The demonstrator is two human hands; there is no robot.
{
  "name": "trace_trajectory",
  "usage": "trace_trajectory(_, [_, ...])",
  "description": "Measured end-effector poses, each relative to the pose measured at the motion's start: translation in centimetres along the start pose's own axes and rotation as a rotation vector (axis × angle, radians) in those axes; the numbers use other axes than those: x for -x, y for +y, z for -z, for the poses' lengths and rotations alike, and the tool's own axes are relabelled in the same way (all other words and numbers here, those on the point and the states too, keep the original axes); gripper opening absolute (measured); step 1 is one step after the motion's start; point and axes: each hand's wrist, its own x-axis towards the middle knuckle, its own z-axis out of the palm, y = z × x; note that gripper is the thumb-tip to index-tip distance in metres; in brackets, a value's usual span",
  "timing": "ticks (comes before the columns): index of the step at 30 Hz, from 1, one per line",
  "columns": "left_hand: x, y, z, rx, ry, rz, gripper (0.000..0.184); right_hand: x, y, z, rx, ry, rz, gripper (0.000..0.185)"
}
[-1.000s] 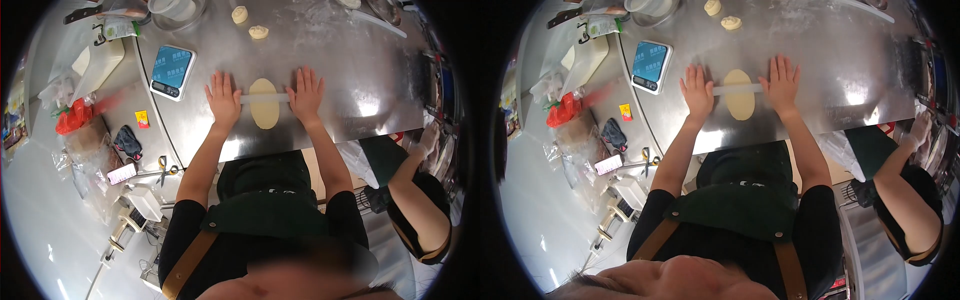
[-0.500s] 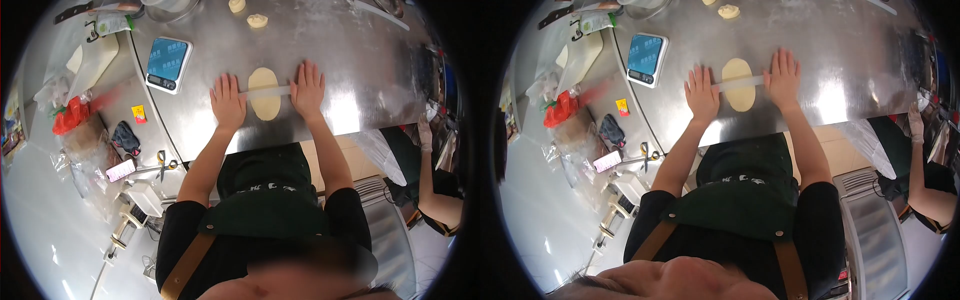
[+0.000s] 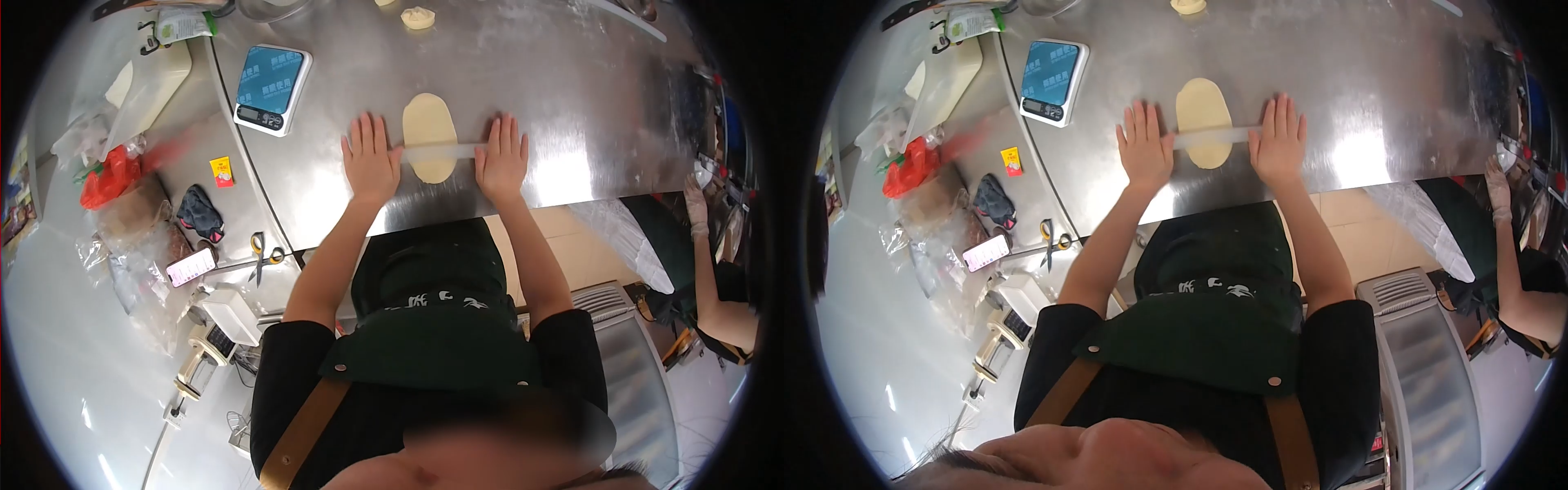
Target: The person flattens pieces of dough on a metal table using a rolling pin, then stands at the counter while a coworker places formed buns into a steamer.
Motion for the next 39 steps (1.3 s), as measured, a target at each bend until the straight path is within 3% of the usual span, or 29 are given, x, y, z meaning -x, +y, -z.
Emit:
trace_trajectory(3, [1.3, 0.0, -0.2, -0.046, -0.034, 0.001, 0.063, 0.3, -0.2, 0.9, 0.008, 0.014, 0.038, 0.060])
trace_trajectory(6, [-2.7, -0.2, 1.5, -0.026, 0.022, 0.019, 0.063, -4.1, -1.0, 2.7, 0.059, -0.032, -0.009, 0.061])
trace_trajectory(10, [-4.2, -0.8, 0.5, -0.065, 0.067, -0.019, 0.062, -5.1, -0.1, -0.4, 0.053, 0.003, -0.001, 0.062])
trace_trajectory(13, [0.2, 0.2, 0.6, -0.015, -0.050, -0.011, 0.061, 0.1, -0.2, 0.6, 0.034, -0.044, 0.004, 0.061])
trace_trajectory(17, [4.8, 0.4, -0.3, 0.030, 0.001, -0.058, 0.061, 3.1, -0.7, 1.9, 0.000, -0.043, 0.007, 0.061])
trace_trajectory(24, [-1.2, -0.4, 0.4, 0.015, 0.056, -0.024, 0.062, -3.0, -0.6, 0.0, 0.090, -0.005, -0.036, 0.063])
trace_trajectory(33, [8.3, 0.9, -0.5, 0.003, -0.017, -0.065, 0.069, 8.3, -0.9, 1.6, 0.016, -0.078, 0.001, 0.064])
trace_trajectory(39, [11.7, 1.0, 1.4, 0.085, -0.159, -0.130, 0.066, 12.0, -0.1, 2.5, 0.025, -0.099, 0.059, 0.050])
